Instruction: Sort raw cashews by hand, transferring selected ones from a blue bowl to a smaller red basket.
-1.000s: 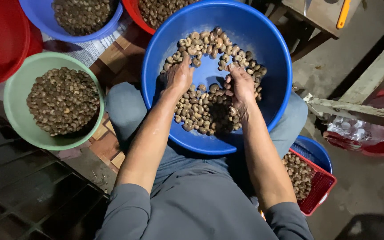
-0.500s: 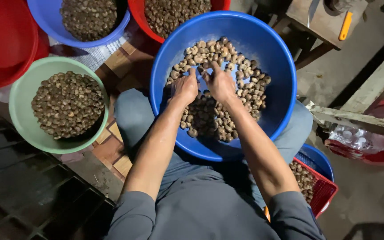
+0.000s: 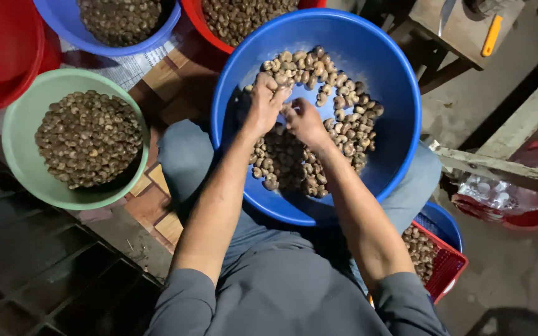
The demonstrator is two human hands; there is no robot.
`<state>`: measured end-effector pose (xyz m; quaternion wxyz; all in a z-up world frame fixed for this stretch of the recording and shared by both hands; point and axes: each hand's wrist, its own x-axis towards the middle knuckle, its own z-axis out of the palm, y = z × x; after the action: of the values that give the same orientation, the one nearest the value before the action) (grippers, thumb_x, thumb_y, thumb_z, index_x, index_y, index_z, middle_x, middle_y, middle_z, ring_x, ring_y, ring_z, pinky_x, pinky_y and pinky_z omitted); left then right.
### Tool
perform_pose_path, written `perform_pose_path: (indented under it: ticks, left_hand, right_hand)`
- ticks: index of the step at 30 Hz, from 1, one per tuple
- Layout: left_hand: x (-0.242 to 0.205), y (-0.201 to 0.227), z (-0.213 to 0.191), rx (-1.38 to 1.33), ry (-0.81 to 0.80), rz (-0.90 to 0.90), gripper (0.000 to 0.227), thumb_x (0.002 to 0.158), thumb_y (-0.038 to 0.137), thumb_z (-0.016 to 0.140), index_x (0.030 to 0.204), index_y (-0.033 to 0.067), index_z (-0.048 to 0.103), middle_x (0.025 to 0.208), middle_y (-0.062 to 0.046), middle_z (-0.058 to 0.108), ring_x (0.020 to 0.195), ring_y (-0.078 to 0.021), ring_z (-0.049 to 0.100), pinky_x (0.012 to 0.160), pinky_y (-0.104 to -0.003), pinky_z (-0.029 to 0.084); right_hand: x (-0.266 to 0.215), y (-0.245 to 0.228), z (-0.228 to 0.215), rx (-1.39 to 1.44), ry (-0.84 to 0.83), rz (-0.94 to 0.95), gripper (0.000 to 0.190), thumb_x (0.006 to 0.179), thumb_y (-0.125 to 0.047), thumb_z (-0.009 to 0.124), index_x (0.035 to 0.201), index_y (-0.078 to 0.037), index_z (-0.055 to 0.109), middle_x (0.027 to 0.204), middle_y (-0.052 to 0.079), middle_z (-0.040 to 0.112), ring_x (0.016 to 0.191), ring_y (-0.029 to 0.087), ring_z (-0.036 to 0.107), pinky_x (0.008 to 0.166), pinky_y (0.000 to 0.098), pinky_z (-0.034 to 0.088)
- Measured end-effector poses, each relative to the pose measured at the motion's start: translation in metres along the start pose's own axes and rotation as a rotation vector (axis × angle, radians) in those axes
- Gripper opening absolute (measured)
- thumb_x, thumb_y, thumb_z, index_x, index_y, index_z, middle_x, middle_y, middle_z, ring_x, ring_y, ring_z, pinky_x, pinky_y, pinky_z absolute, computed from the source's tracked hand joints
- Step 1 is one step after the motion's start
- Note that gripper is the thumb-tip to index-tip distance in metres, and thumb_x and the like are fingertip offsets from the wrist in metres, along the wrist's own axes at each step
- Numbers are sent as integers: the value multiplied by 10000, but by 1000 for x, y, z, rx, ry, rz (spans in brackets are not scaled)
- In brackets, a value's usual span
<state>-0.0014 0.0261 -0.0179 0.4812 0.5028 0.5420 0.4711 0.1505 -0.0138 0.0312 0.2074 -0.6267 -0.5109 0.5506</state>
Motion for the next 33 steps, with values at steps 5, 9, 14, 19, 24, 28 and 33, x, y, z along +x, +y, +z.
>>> perform_pose_path:
  ticks: [5, 9, 14, 19, 24, 28, 33]
  left_hand:
    - [-17, 64, -5, -103, -146, -16, 311, 994, 223, 705, 1079, 22, 483, 746, -187, 740, 431, -140, 628, 366, -237, 446]
    - [-38, 96, 7, -34, -157, 56, 273, 1034, 254, 662, 1122, 45, 511, 874, -216, 758, 575, -193, 700, 533, -315, 569]
    - [-78, 140, 27, 239, -127, 86, 270, 1030, 316, 662, 1199, 133, 560, 903, -167, 769, 844, -346, 771, 722, -467, 614]
    - [-97, 159, 40, 309, -82, 98, 252, 1041, 310, 655, 1189, 126, 567, 728, -127, 721, 722, -280, 753, 603, -390, 606]
    - [-102, 159, 41, 439, -77, 531, 149, 981, 182, 742, 1070, 121, 639, 904, -127, 724, 858, -356, 729, 703, -447, 606]
    - [-88, 151, 34, 502, -94, 752, 96, 955, 156, 760, 957, 106, 678, 990, -51, 722, 1016, -262, 693, 893, -391, 543]
    - [-84, 163, 16, 297, 124, 558, 163, 1033, 220, 697, 926, 98, 716, 945, -74, 752, 893, -256, 705, 842, -387, 542]
  right_hand:
    - [-72, -73, -11, 794, 13, 320, 270, 917, -371, 659, 945, -103, 635, 716, 71, 618, 539, 141, 558, 416, 198, 376]
    - [-65, -36, 2, 1078, -12, 360, 257, 884, -353, 632, 949, -108, 587, 731, 74, 563, 635, 287, 681, 390, 294, 484]
    - [-72, -30, 5, 1143, 90, 225, 475, 951, -649, 560, 1057, -186, 553, 938, -3, 516, 879, 192, 618, 626, 293, 580]
    - [-72, -22, 0, 1317, 157, 256, 637, 909, -733, 613, 1124, -137, 681, 956, 40, 676, 882, 198, 687, 701, 301, 620]
    - [-76, -51, -12, 1464, 190, 213, 480, 943, -635, 656, 953, -171, 781, 857, 42, 740, 758, 174, 694, 599, 263, 571]
    - [-73, -40, -10, 1507, 175, 185, 470, 922, -599, 710, 933, -131, 753, 802, 49, 749, 673, 179, 690, 503, 269, 545]
    - [-70, -29, -11, 1429, 60, 106, 500, 953, -546, 715, 1068, -62, 666, 905, 119, 698, 714, 194, 706, 367, 164, 435]
